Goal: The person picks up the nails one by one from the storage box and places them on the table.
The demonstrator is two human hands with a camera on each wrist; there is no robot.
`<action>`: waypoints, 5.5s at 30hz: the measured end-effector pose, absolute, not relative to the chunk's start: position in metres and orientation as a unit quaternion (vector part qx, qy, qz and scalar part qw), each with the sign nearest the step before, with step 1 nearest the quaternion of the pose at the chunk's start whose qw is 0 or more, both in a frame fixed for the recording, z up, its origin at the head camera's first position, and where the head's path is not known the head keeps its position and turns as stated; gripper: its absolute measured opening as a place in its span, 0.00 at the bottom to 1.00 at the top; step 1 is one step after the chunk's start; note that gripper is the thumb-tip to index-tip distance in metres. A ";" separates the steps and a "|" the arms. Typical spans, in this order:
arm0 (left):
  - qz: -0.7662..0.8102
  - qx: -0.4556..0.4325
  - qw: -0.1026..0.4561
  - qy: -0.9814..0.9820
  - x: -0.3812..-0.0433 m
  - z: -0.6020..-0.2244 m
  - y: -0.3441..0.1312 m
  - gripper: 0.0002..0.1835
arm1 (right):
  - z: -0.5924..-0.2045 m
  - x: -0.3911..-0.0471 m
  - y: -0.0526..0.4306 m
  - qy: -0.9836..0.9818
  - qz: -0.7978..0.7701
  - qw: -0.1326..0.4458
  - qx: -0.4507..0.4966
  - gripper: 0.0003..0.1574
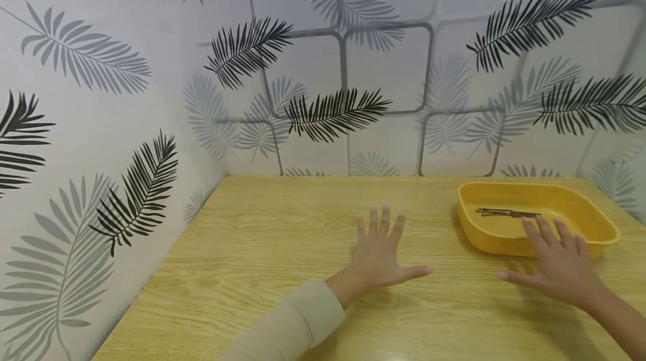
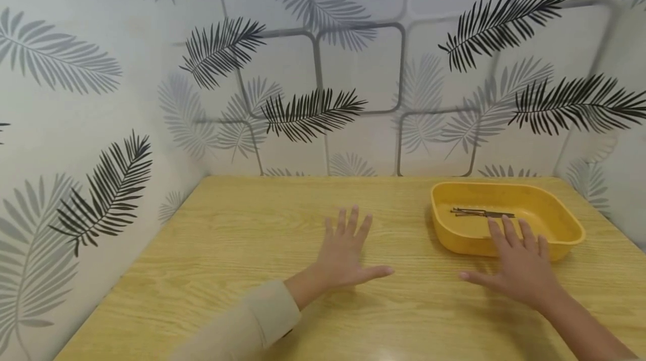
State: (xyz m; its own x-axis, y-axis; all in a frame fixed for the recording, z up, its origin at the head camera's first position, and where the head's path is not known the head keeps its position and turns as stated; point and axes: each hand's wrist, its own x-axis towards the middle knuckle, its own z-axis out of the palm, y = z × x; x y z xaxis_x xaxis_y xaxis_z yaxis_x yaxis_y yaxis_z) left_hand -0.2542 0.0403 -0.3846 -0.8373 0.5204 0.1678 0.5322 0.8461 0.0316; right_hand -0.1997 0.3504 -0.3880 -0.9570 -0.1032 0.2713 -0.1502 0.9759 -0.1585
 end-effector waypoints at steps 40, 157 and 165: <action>-0.060 -0.277 0.047 -0.958 -0.270 -0.388 0.114 0.54 | -0.394 -0.202 0.404 -0.989 0.077 0.122 -0.038 0.75; 0.054 -0.362 0.044 -0.930 -0.264 -0.389 0.161 0.49 | -0.403 -0.215 0.430 -0.983 0.147 0.097 0.051 0.70; 0.061 -0.362 0.042 -0.929 -0.264 -0.389 0.158 0.49 | -0.401 -0.214 0.426 -0.984 0.152 0.081 0.050 0.69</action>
